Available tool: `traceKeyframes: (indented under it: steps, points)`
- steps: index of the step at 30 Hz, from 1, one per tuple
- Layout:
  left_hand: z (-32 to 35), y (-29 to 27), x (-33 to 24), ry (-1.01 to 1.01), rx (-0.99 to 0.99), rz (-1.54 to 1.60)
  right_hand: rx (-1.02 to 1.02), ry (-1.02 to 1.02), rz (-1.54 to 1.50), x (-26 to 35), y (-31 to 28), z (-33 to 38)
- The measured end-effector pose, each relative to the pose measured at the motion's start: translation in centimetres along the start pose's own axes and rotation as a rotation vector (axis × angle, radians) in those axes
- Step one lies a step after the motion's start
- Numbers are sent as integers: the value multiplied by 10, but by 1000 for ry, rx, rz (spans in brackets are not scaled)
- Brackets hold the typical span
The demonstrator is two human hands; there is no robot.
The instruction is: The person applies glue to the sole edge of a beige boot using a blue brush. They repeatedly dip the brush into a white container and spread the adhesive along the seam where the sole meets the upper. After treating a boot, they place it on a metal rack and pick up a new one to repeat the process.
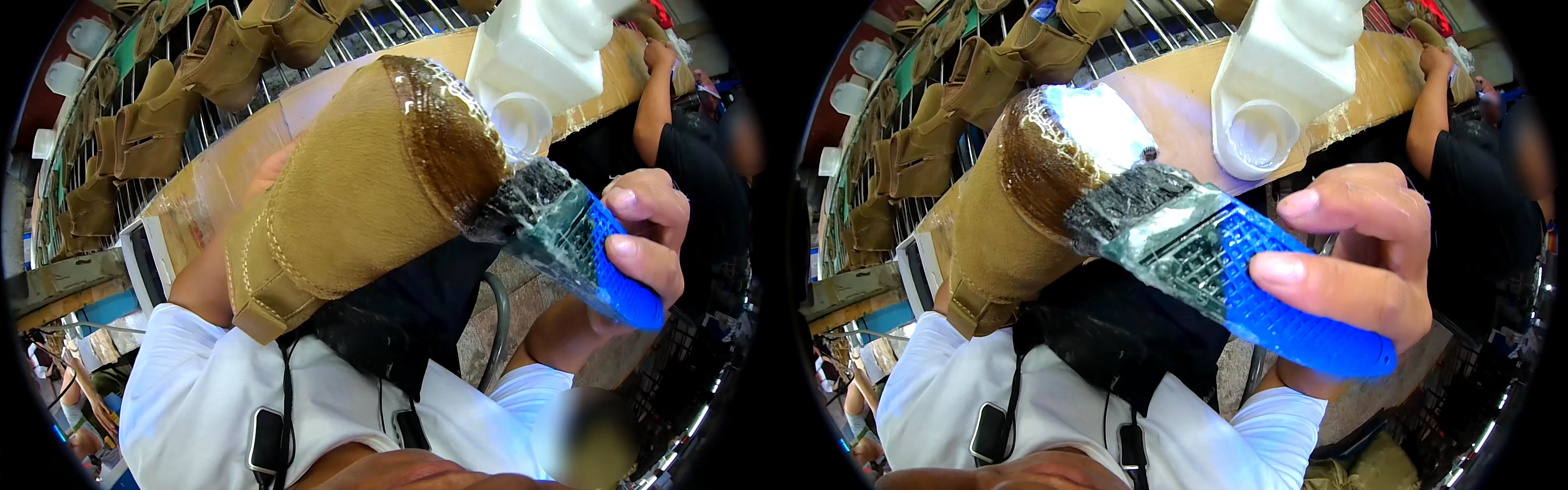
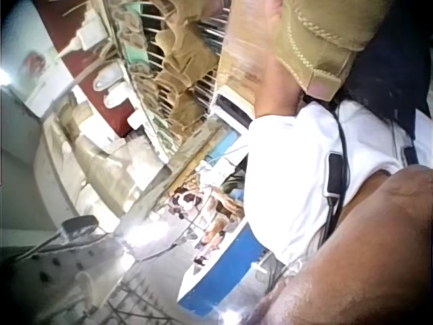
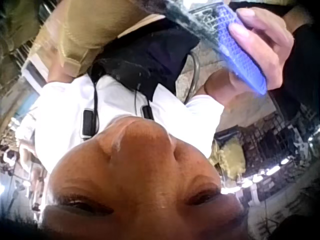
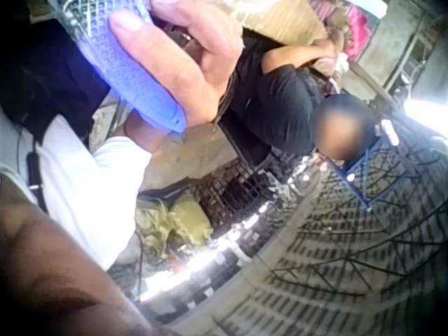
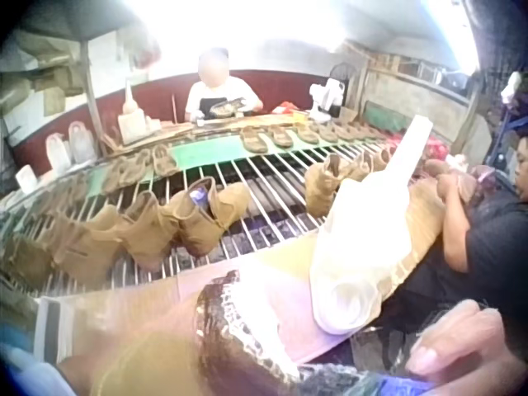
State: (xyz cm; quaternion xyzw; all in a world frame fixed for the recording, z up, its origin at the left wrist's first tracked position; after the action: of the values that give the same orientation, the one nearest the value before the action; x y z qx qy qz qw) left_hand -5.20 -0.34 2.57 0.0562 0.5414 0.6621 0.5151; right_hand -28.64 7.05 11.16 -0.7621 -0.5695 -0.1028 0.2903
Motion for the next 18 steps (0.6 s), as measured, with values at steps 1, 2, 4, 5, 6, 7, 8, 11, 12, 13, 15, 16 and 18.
traceKeyframes:
  steps: [1,2,4,5,6,7,8,11,12,13,15,16,18]
  points:
    - [-1,0,4,-7,8,7,-103,26,-46,-1,4,1]
    - [-1,-1,4,8,18,12,-144,29,-85,-4,6,1]
    - [-2,-3,8,18,36,17,-226,31,-164,-9,10,2]
    - [-3,-3,10,23,41,21,-218,44,-196,-12,10,2]
    - [-3,-4,11,26,45,20,-213,36,-230,-15,10,2]
    - [-4,-4,12,28,51,23,-172,21,-238,-18,10,3]
    - [-3,-5,12,32,60,23,-161,29,-254,-20,10,4]
    - [-4,-6,16,34,65,21,-143,58,-374,-29,8,11]
    - [-4,-6,16,38,66,22,-136,86,-420,-32,7,14]
    - [-4,-7,17,40,67,21,-129,130,-469,-35,7,18]
    - [-3,-7,18,44,68,22,-161,214,-448,-40,8,27]
    - [-2,-8,19,52,67,14,-301,287,-397,-45,14,32]
    - [-1,-10,18,52,63,9,-683,536,-306,-54,26,42]
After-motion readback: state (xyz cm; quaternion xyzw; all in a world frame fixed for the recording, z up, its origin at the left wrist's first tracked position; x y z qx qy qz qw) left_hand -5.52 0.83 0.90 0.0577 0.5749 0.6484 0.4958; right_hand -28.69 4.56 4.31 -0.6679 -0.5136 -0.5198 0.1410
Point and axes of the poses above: each hand's wrist, its own z-axis away from the middle knuckle, its own y-axis out of the palm, x = y × z, the point moved 1 cm from there along -z, towards the middle knuckle, and after that the axes turned 12 degrees about -z, right-handed, at the moved point
